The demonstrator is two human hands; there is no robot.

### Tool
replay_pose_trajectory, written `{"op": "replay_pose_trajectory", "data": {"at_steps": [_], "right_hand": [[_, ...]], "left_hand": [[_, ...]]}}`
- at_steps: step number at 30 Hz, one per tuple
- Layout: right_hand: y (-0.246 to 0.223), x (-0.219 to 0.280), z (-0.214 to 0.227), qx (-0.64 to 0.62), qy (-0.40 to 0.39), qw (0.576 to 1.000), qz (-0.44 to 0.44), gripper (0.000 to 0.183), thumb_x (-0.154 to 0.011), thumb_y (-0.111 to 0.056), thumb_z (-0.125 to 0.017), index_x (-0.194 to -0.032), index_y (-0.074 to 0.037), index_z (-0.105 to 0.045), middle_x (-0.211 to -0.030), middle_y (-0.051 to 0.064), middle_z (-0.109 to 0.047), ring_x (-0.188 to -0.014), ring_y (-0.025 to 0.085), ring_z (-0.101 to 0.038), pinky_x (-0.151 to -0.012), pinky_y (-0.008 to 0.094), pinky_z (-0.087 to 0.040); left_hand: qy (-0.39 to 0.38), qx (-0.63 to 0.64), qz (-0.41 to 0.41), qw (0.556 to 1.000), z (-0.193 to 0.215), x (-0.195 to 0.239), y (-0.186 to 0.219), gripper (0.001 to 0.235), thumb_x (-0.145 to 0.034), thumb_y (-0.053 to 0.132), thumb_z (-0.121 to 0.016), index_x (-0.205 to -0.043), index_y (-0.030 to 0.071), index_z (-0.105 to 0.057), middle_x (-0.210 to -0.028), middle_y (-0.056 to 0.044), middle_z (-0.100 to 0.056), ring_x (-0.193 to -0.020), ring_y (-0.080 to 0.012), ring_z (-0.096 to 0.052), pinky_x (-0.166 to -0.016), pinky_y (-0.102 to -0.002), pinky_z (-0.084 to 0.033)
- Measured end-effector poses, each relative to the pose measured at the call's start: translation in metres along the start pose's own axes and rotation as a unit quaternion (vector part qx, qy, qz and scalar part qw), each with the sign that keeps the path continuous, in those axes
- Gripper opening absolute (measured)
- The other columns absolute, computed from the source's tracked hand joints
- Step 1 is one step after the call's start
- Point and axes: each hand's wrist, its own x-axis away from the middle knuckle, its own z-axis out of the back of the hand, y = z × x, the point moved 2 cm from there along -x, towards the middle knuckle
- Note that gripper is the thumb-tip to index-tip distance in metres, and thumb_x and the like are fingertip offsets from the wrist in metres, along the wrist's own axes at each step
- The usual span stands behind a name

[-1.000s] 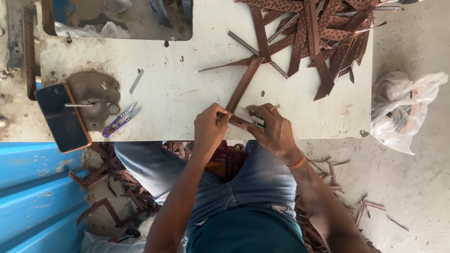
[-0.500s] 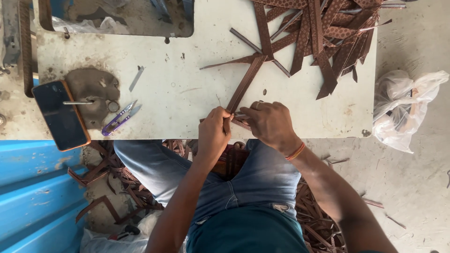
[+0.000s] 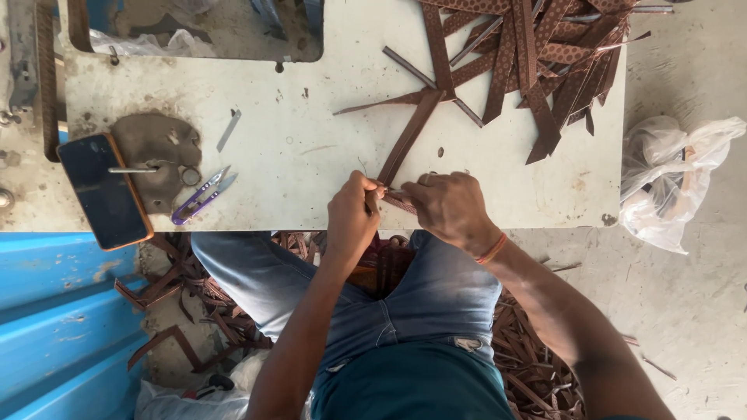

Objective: Marking lines on leather straps using a hand-held marking tool in a workshop environment.

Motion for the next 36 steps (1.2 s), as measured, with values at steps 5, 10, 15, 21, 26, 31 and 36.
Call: {"op": "replay_pose_trajectory", "data": {"at_steps": [5,10,15,21,26,31,36], "right_hand": [[-0.008,0.006,0.021,-0.071,0.067,0.994,-0.058,0.021,-0.097,-0.028,-0.071,-0.112,-0.015,-0.078,-0.071,-0.002,-0.069,-0.047,0.011,-0.053,-0.041,0.031,-0.044],[-0.018,0.000,0.025,-0.047,0.095,0.994,-0.036,0.018,-0.095,-0.021,-0.070,-0.110,-0.016,-0.077,-0.070,-0.001,-0.067,-0.052,0.012,-0.056,-0.048,0.031,-0.048],[-0.020,-0.010,0.027,-0.017,0.070,0.997,-0.022,0.013,-0.094,-0.022,-0.071,-0.103,-0.014,-0.078,-0.063,0.000,-0.062,-0.049,0.013,-0.054,-0.047,0.033,-0.047],[-0.006,-0.014,-0.002,-0.017,0.026,1.000,0.000,0.014,-0.101,-0.014,-0.066,-0.102,-0.015,-0.080,-0.059,-0.004,-0.061,-0.043,0.009,-0.050,-0.036,0.027,-0.041],[-0.020,-0.010,0.034,-0.036,0.070,0.997,0.000,0.021,-0.095,-0.033,-0.071,-0.103,-0.014,-0.077,-0.064,-0.002,-0.061,-0.050,0.011,-0.052,-0.049,0.032,-0.046],[-0.016,-0.009,0.024,-0.013,0.030,0.999,-0.009,0.017,-0.097,-0.028,-0.071,-0.105,-0.015,-0.078,-0.061,-0.002,-0.059,-0.048,0.011,-0.052,-0.049,0.032,-0.047],[-0.016,-0.014,0.019,0.000,0.018,1.000,-0.008,0.016,-0.096,-0.029,-0.071,-0.101,-0.016,-0.079,-0.059,-0.002,-0.060,-0.047,0.012,-0.051,-0.047,0.033,-0.046]], "left_hand": [[0.007,0.065,0.008,0.998,0.008,0.001,0.006,0.013,-0.099,-0.001,-0.062,-0.100,0.000,-0.050,-0.097,-0.017,-0.076,-0.094,-0.0261,-0.079,-0.074,-0.036,-0.062],[-0.005,0.066,0.016,0.998,0.007,0.002,0.003,0.013,-0.099,0.000,-0.063,-0.100,0.001,-0.049,-0.096,-0.016,-0.075,-0.093,-0.0263,-0.079,-0.073,-0.036,-0.062],[0.001,0.053,0.000,0.999,0.006,0.003,0.001,0.015,-0.098,0.000,-0.064,-0.099,0.002,-0.049,-0.095,-0.016,-0.075,-0.091,-0.0276,-0.078,-0.070,-0.038,-0.061],[-0.012,0.062,0.008,0.998,0.007,-0.002,-0.003,0.015,-0.098,0.003,-0.065,-0.098,0.001,-0.050,-0.095,-0.017,-0.074,-0.089,-0.0263,-0.078,-0.070,-0.036,-0.063],[-0.045,0.221,0.072,0.971,0.009,-0.004,-0.009,0.006,-0.104,-0.001,-0.051,-0.101,-0.005,-0.050,-0.101,-0.022,-0.072,-0.096,-0.0264,-0.079,-0.080,-0.031,-0.067],[-0.054,0.206,0.078,0.974,0.008,-0.004,-0.008,0.006,-0.104,0.000,-0.052,-0.101,-0.005,-0.049,-0.102,-0.023,-0.073,-0.098,-0.0268,-0.079,-0.077,-0.033,-0.066],[-0.054,0.180,0.074,0.979,0.005,-0.002,-0.013,0.009,-0.103,0.001,-0.053,-0.102,-0.005,-0.047,-0.104,-0.023,-0.072,-0.097,-0.0270,-0.079,-0.078,-0.032,-0.067]]}}
